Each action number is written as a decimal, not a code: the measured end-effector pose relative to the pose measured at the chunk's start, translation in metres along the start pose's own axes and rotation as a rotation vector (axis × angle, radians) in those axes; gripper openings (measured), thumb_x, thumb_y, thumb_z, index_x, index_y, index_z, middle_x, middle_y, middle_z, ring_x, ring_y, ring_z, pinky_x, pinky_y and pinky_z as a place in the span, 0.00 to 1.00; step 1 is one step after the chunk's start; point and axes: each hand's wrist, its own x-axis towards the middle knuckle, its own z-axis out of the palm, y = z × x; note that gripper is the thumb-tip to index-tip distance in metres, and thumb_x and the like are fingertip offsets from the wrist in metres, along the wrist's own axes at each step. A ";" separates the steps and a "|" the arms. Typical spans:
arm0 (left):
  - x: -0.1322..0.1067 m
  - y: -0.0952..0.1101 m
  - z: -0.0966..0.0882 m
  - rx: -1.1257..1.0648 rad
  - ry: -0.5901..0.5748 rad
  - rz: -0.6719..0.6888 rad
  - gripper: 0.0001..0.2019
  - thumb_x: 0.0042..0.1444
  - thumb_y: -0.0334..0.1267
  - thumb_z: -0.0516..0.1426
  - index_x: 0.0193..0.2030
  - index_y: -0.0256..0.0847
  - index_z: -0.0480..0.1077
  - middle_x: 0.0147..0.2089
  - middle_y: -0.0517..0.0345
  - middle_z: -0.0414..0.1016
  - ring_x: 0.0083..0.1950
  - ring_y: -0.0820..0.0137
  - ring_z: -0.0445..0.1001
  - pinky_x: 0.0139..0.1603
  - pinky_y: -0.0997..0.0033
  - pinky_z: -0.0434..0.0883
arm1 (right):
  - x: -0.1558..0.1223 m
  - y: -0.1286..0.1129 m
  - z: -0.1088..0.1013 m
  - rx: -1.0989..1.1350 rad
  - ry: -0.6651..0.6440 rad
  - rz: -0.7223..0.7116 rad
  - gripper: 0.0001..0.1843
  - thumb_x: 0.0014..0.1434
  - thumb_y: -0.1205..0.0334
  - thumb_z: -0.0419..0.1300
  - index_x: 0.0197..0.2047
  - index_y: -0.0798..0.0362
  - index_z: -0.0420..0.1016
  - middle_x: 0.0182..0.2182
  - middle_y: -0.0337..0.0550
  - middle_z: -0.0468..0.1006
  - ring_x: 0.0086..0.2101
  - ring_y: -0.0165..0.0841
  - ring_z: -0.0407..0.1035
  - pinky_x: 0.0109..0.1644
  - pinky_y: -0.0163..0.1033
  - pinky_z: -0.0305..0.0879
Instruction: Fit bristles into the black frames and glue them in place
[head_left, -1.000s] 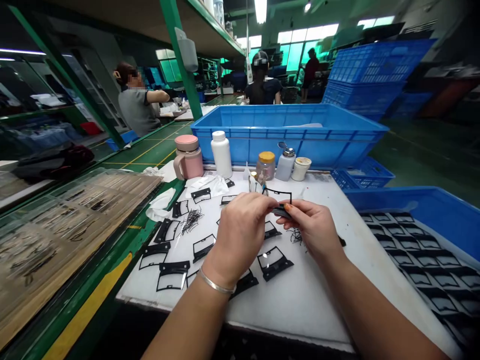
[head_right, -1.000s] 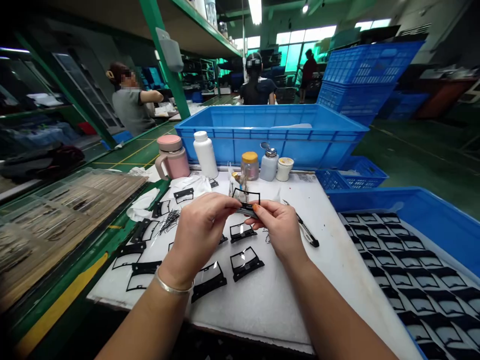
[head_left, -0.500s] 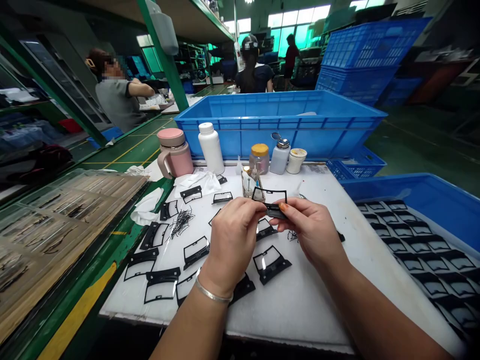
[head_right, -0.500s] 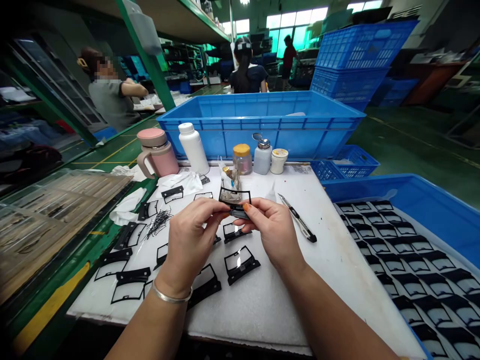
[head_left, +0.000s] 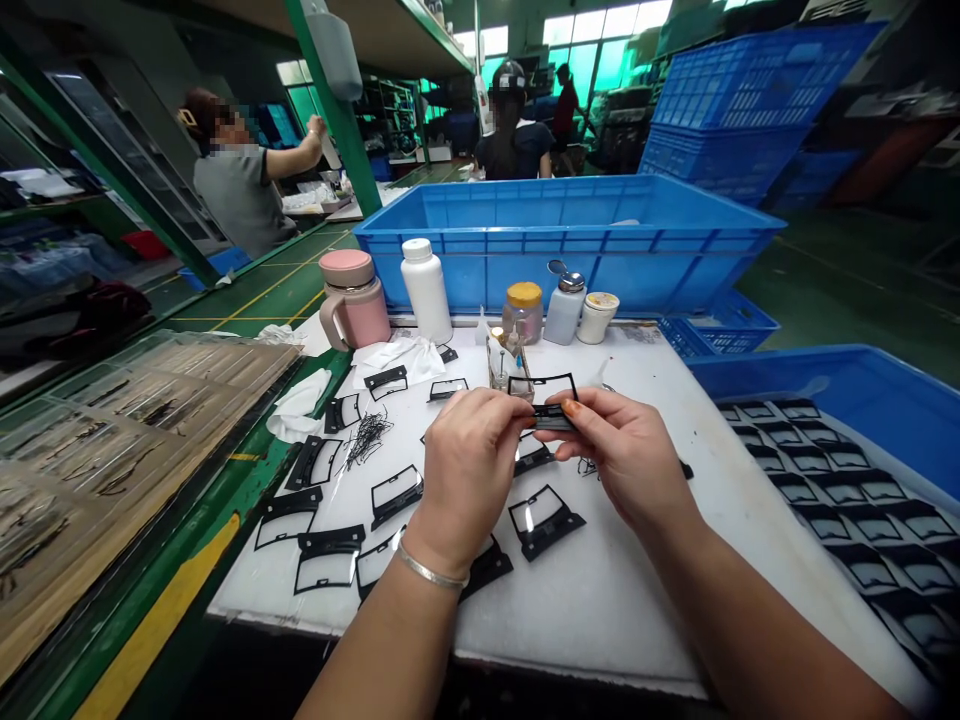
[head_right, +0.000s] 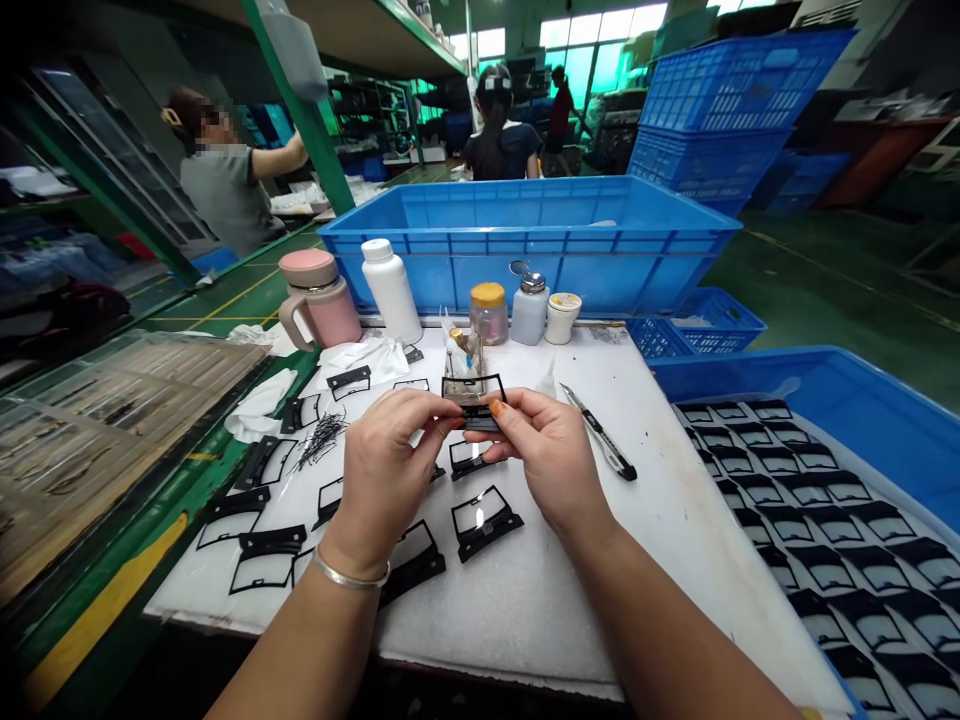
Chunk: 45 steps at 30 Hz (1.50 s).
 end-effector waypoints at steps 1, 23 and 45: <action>0.000 0.000 0.000 0.007 0.002 0.002 0.03 0.60 0.30 0.57 0.37 0.41 0.72 0.36 0.59 0.76 0.38 0.70 0.70 0.41 0.67 0.67 | 0.000 0.000 0.000 -0.002 -0.004 -0.003 0.13 0.58 0.54 0.65 0.39 0.55 0.78 0.35 0.46 0.81 0.33 0.35 0.78 0.29 0.29 0.74; 0.002 0.001 -0.001 0.007 0.010 -0.030 0.03 0.58 0.31 0.58 0.34 0.41 0.72 0.34 0.59 0.76 0.37 0.68 0.70 0.41 0.64 0.67 | -0.005 -0.007 0.009 -0.144 0.015 -0.086 0.11 0.55 0.57 0.67 0.37 0.56 0.77 0.30 0.43 0.80 0.27 0.32 0.76 0.31 0.34 0.75; 0.004 -0.001 0.005 -0.356 0.042 -0.269 0.10 0.53 0.29 0.61 0.42 0.42 0.71 0.42 0.57 0.72 0.44 0.69 0.70 0.38 0.72 0.74 | -0.005 -0.005 0.007 -0.088 0.091 -0.125 0.07 0.52 0.66 0.67 0.34 0.56 0.75 0.29 0.38 0.78 0.27 0.29 0.75 0.32 0.30 0.74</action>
